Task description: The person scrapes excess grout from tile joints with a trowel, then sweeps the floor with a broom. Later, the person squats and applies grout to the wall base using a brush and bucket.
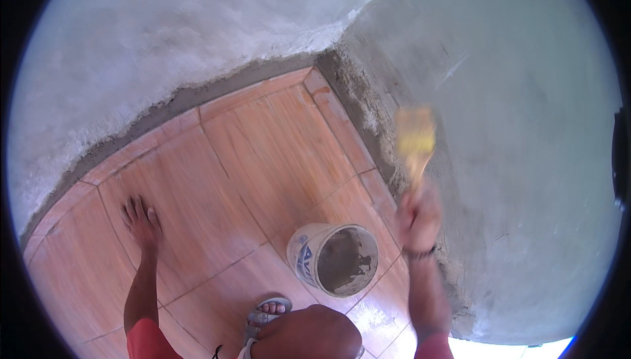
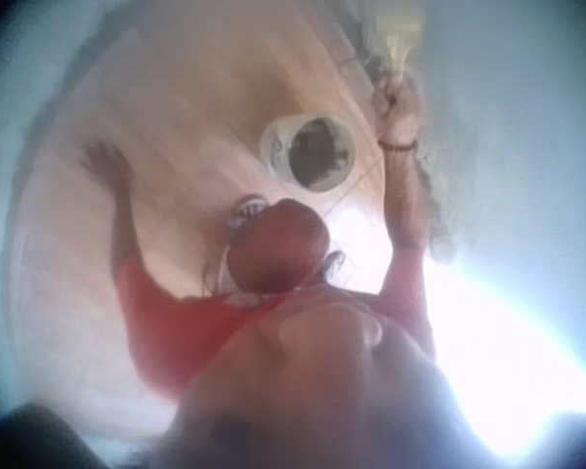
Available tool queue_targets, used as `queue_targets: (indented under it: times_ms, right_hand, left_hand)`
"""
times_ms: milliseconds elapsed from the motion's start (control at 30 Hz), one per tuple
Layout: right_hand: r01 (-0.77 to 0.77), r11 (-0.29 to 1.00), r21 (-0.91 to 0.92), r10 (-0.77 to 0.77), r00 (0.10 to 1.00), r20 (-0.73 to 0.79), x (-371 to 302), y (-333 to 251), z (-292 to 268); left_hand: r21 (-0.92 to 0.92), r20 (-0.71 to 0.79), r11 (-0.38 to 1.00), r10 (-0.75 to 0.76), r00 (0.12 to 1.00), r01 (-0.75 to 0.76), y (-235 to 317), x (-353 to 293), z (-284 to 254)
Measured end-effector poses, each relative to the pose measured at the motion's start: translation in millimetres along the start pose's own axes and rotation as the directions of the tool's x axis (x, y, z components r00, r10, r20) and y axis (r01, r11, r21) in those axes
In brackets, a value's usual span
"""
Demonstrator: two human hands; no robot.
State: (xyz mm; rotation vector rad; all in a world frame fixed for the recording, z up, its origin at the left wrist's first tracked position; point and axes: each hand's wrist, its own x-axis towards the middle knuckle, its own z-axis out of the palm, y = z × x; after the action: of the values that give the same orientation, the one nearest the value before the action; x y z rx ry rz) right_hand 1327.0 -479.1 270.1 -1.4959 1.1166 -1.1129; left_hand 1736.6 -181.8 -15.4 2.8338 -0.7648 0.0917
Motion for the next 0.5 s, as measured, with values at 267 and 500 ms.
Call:
queue_targets:
  times_ms: [267, 500]
  right_hand:
    - [0.605, 0.345, -0.718, -0.848, 0.528, 0.038, 282.4, -96.1, 123.1]
    - [0.265, 0.445, -0.856, -0.39, 0.917, 0.082, 233.6, 55.5, 179.4]
  left_hand:
    - [-0.037, 0.034, 0.999, 0.022, 0.999, -0.021, 1.8, 1.3, 1.5]
    - [-0.023, 0.019, 0.998, 0.062, 0.998, -0.061, -6.8, 0.2, 2.7]
